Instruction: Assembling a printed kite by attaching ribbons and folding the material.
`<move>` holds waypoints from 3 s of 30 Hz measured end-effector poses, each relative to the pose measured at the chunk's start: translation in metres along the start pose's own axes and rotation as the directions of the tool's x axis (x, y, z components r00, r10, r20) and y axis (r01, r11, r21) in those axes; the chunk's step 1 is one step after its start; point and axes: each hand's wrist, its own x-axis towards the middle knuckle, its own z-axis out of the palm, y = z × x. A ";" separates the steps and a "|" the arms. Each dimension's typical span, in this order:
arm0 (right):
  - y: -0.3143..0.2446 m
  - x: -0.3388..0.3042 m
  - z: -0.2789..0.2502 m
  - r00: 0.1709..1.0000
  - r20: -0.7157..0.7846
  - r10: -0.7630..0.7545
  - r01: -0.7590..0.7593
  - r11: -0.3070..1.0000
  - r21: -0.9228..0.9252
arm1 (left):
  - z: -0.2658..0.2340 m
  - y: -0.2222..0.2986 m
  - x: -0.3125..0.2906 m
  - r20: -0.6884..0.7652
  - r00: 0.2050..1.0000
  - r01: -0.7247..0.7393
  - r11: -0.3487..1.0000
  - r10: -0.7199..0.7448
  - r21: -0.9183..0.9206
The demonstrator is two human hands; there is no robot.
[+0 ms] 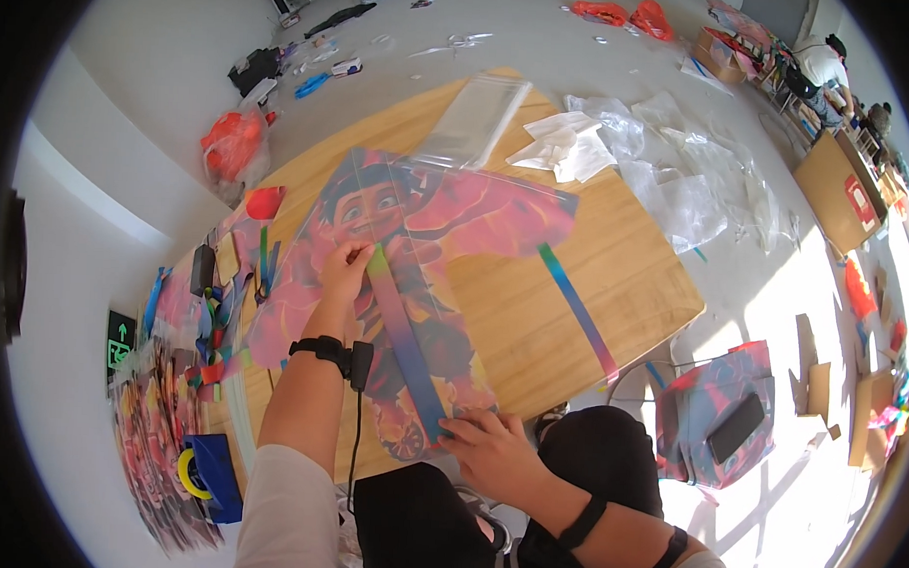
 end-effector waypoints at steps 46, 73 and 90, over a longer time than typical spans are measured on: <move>-0.002 -0.006 -0.011 0.992 0.123 -0.036 0.041 0.999 -0.034 | 0.001 -0.008 0.002 -0.027 0.999 -0.023 1.000 0.023 0.010; -0.003 -0.006 -0.004 0.998 0.055 -0.019 0.024 0.995 -0.100 | 0.033 0.038 -0.086 0.206 0.885 -0.414 0.506 0.417 0.756; -0.004 -0.004 -0.003 0.992 0.124 -0.004 0.018 0.994 -0.109 | 0.035 0.027 -0.075 0.285 0.935 -0.353 0.482 0.211 0.802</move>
